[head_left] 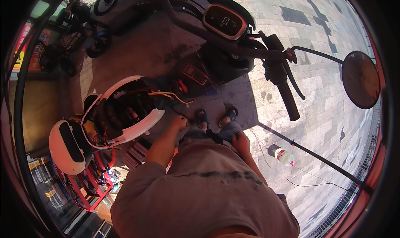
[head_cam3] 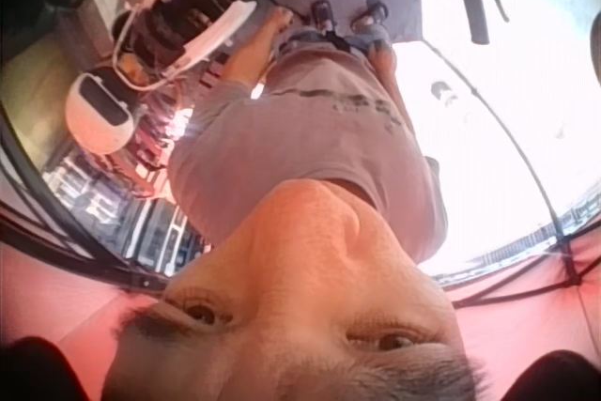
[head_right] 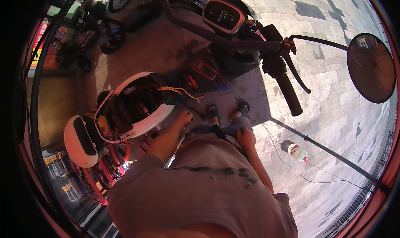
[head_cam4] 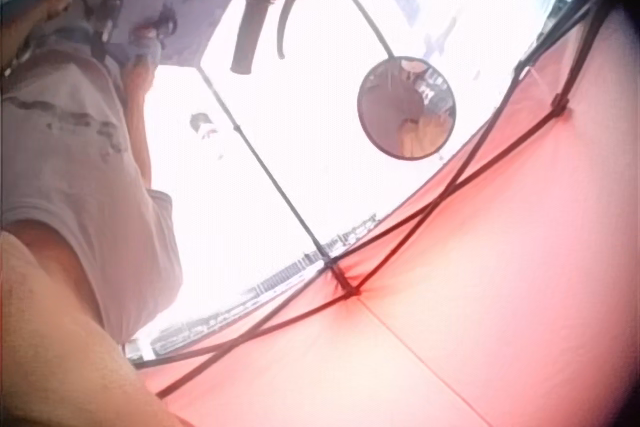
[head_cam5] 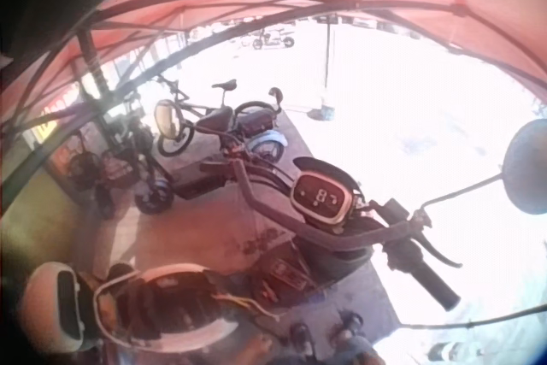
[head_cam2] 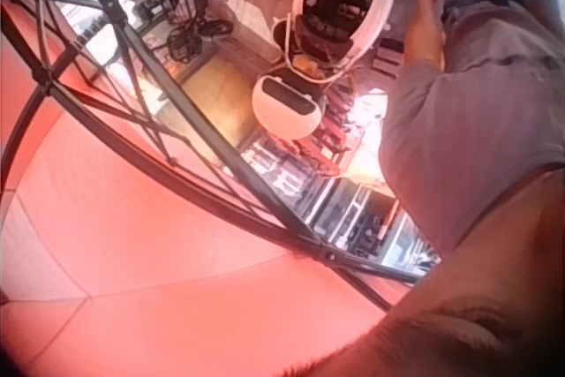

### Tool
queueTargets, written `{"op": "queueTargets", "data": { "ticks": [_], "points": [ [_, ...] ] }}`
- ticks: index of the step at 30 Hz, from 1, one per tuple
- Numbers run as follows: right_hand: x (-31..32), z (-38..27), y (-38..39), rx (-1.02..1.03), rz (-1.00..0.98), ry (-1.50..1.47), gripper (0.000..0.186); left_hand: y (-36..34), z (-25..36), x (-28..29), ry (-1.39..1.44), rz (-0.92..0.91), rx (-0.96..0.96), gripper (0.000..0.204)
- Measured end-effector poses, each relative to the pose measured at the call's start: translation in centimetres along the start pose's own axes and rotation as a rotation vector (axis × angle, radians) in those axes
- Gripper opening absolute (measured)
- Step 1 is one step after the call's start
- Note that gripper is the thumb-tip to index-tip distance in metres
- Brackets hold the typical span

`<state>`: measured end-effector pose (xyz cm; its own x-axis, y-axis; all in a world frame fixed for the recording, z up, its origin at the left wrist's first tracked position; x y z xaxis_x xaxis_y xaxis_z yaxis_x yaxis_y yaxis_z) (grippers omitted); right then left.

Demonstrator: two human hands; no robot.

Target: The person works on the exposed wiring and internal components of a scooter's handlebar area using a screwdriver. They manipulate wires and tighten connections within the housing, then test the scooter's controls by pressing buttons on the handlebar.

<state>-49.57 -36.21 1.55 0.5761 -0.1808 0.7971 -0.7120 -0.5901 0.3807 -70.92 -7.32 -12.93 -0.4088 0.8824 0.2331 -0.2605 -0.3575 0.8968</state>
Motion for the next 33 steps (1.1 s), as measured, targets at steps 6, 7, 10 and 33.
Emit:
{"op": "queueTargets", "data": {
  "ticks": [6,7,10,33],
  "points": [
    [0.5,0.6,-1.2,0.065,0.061,-0.061,0.024,1.0,0.0,0.9,0.578,0.038,0.008,0.024],
    [0.5,0.3,-1.9,0.133,0.072,-0.095,0.023,1.2,0.6,1.4,0.692,0.045,0.011,0.024],
    [2.0,0.3,-4.3,0.210,0.191,-0.283,0.022,1.5,3.2,2.6,0.783,0.042,-0.022,0.023],
    [26.5,-5.8,-1.0,0.065,0.769,-1.070,0.038,-0.5,-4.3,1.6,0.198,0.076,0.072,0.023]
  ]
}}
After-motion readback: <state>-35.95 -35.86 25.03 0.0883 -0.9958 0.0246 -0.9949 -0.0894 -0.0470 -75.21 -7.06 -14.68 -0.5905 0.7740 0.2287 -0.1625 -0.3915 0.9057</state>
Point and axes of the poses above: each hand's wrist, its own y-axis away from the middle knuckle, its own x-axis out of the back of the hand, z = x × y, the point moved 7 cm from there along -y, towards the middle knuckle, and after that the axes turned 5 degrees about x, right-handed, at the moved point
